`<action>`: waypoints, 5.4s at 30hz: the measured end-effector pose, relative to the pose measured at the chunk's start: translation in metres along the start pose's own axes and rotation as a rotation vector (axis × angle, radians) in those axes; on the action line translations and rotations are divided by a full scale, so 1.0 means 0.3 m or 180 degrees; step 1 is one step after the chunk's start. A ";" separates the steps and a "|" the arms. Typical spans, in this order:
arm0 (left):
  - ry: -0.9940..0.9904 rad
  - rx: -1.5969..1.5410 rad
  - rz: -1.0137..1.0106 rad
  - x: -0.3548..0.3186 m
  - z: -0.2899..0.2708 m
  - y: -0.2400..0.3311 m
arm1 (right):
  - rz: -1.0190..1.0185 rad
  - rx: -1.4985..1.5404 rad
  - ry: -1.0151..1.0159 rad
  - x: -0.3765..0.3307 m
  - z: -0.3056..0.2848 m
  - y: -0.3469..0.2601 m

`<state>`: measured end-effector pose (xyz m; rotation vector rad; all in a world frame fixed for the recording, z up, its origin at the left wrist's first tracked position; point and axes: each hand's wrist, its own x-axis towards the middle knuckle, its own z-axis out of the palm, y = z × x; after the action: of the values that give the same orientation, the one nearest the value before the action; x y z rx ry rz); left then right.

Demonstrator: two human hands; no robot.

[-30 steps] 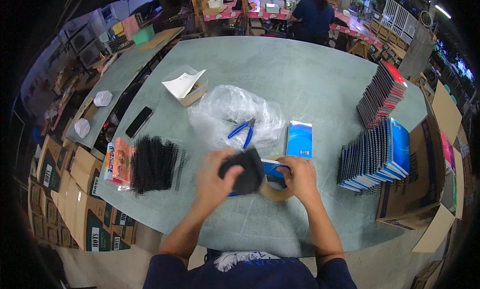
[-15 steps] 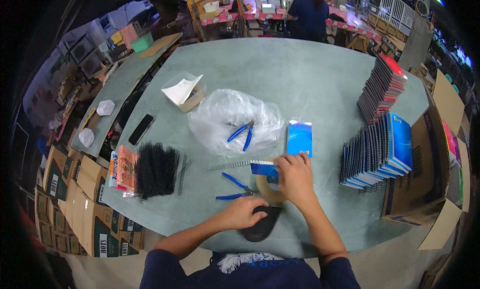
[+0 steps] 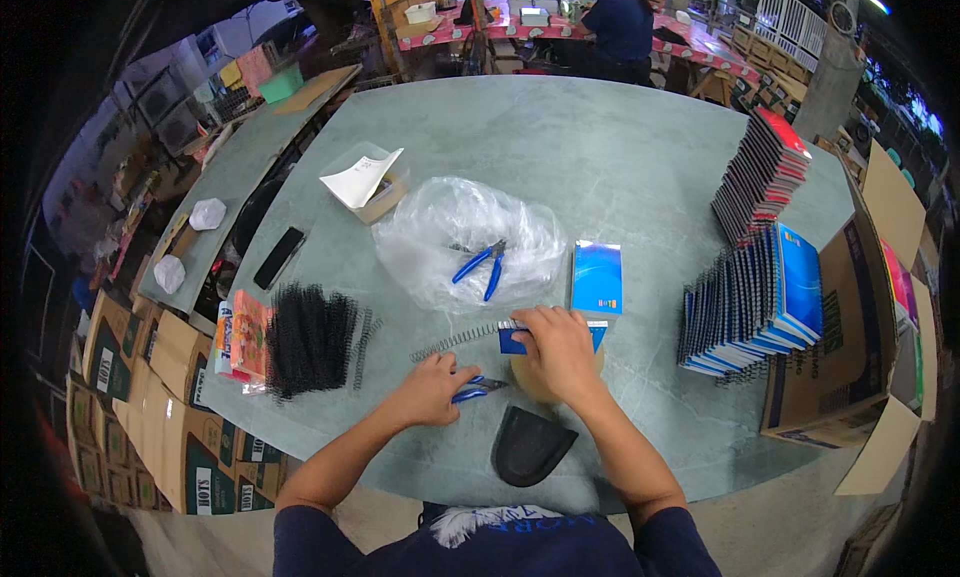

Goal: The person assembles notebooks by threading plastic coils through pre-punched holes in paper and covers, then trims the excess coil using pliers.

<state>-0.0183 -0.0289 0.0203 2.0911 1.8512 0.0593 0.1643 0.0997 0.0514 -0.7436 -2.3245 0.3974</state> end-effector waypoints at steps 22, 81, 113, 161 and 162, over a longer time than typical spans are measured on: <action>0.1459 -0.0008 -0.0387 0.029 -0.176 0.132 | 0.0025 -0.0003 0.0311 -0.002 -0.002 -0.016; 0.2623 -0.1480 0.0218 0.055 -0.135 0.172 | 0.1681 0.3466 -0.0218 -0.168 -0.081 0.205; 0.2967 -0.1729 0.0094 0.114 -0.189 0.205 | 0.1498 0.3499 0.0116 -0.191 -0.037 0.207; 0.1964 -0.0232 0.1411 0.122 -0.010 0.275 | 0.0486 -0.0133 0.0383 -0.109 -0.100 0.006; 0.1370 -0.0448 0.1371 0.107 0.025 0.287 | 0.0490 -0.0093 0.0432 -0.110 -0.094 0.011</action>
<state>0.0707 -0.0070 0.0313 2.4727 1.5019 0.7746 0.2051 0.0847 0.0543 -0.9384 -2.1576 0.3693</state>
